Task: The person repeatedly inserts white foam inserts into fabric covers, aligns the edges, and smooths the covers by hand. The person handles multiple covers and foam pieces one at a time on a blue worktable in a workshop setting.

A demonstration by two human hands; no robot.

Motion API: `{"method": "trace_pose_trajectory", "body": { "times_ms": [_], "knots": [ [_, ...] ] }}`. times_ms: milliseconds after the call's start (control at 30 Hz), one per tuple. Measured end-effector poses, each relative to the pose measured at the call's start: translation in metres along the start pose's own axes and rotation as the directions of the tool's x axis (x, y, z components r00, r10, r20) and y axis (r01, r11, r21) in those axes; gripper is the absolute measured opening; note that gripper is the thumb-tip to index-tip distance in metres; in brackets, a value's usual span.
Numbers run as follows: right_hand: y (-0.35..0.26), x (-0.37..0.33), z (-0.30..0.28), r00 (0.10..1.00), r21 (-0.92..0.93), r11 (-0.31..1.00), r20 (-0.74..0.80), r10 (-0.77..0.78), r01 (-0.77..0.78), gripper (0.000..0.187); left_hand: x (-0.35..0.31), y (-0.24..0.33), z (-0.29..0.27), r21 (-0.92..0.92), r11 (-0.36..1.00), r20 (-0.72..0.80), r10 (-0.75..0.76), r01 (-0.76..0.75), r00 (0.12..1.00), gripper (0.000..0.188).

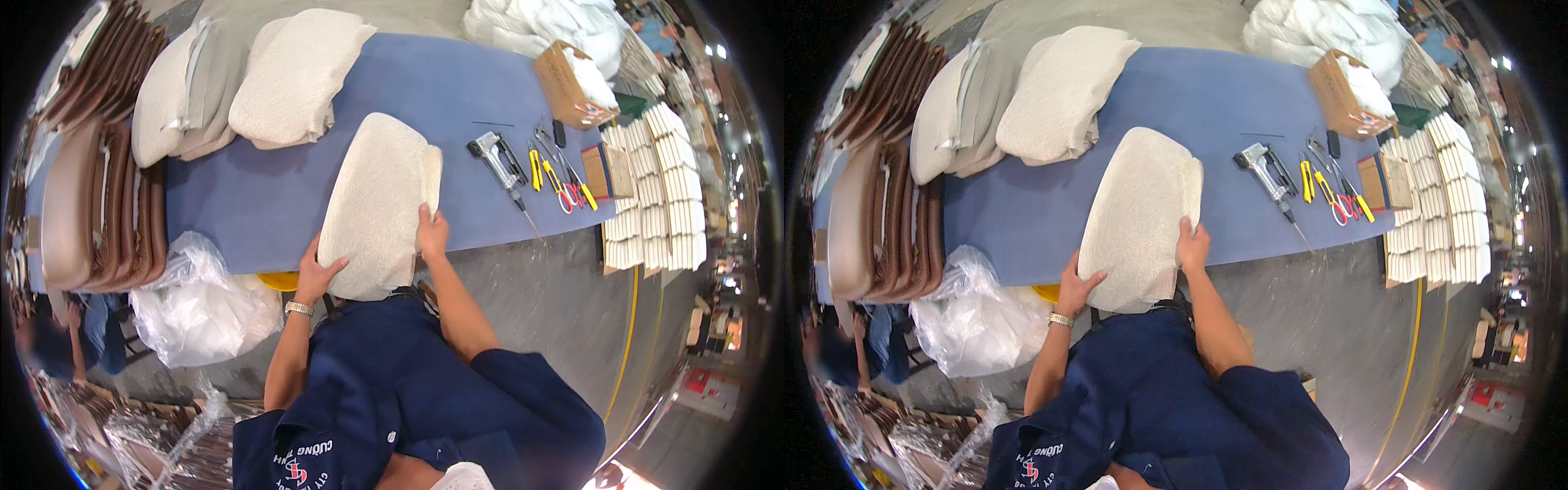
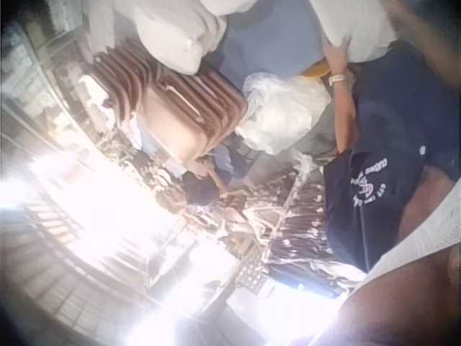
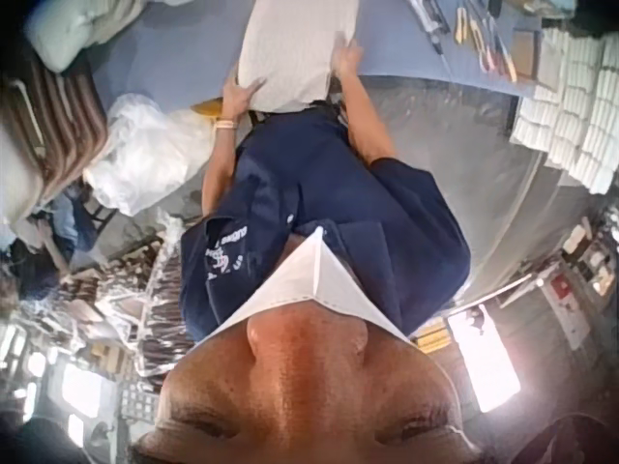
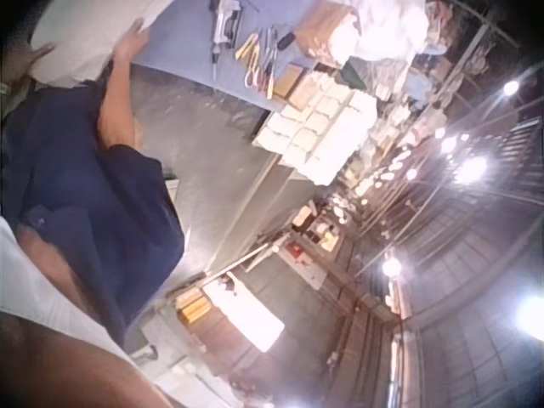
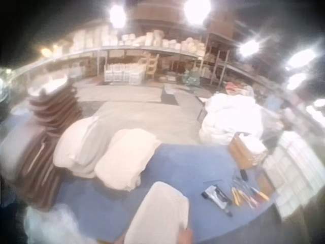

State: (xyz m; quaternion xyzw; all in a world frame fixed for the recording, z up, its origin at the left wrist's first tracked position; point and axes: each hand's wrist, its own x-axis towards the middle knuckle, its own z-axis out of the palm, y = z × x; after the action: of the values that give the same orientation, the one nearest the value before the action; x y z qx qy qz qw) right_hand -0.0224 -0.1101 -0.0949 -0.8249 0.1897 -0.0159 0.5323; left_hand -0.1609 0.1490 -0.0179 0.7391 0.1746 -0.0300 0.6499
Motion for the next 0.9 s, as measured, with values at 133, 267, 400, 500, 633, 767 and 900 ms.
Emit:
{"method": "trace_pose_trajectory", "body": {
  "times_ms": [133,267,400,500,633,767,900],
  "knots": [
    [0.024,0.003,0.020,0.988,-0.078,0.997,-0.151,-0.007,-0.004,0.056,0.016,-0.032,0.007,-0.006,0.999,-0.003,-0.052,0.052,0.999,0.073],
    [-0.043,0.008,0.019,0.988,-0.144,0.990,-0.154,-0.012,-0.010,0.063,0.024,-0.046,0.006,0.183,0.981,-0.180,-0.033,0.066,0.983,0.069],
    [-0.060,0.018,0.021,0.990,-0.267,0.958,-0.120,0.073,-0.103,0.066,0.026,-0.042,0.013,0.406,0.914,-0.207,0.118,-0.025,0.971,0.074],
    [-0.037,0.027,0.028,0.990,-0.307,0.943,-0.092,0.103,-0.127,0.064,0.041,-0.033,0.019,0.542,0.840,-0.176,0.148,-0.029,0.973,0.076],
    [-0.026,0.028,0.033,0.987,-0.339,0.927,-0.056,0.152,-0.162,0.063,0.108,0.010,0.040,0.700,0.706,-0.067,0.213,-0.106,0.975,0.077],
    [-0.038,0.023,0.036,0.984,-0.355,0.918,-0.044,0.172,-0.176,0.063,0.152,0.032,0.082,0.948,0.228,0.127,0.366,-0.221,0.922,0.076],
    [-0.039,0.020,0.033,0.988,-0.301,0.942,0.000,0.157,-0.150,0.063,0.143,0.027,0.129,0.908,0.181,0.304,0.334,-0.377,0.892,0.070]
  ]
}}
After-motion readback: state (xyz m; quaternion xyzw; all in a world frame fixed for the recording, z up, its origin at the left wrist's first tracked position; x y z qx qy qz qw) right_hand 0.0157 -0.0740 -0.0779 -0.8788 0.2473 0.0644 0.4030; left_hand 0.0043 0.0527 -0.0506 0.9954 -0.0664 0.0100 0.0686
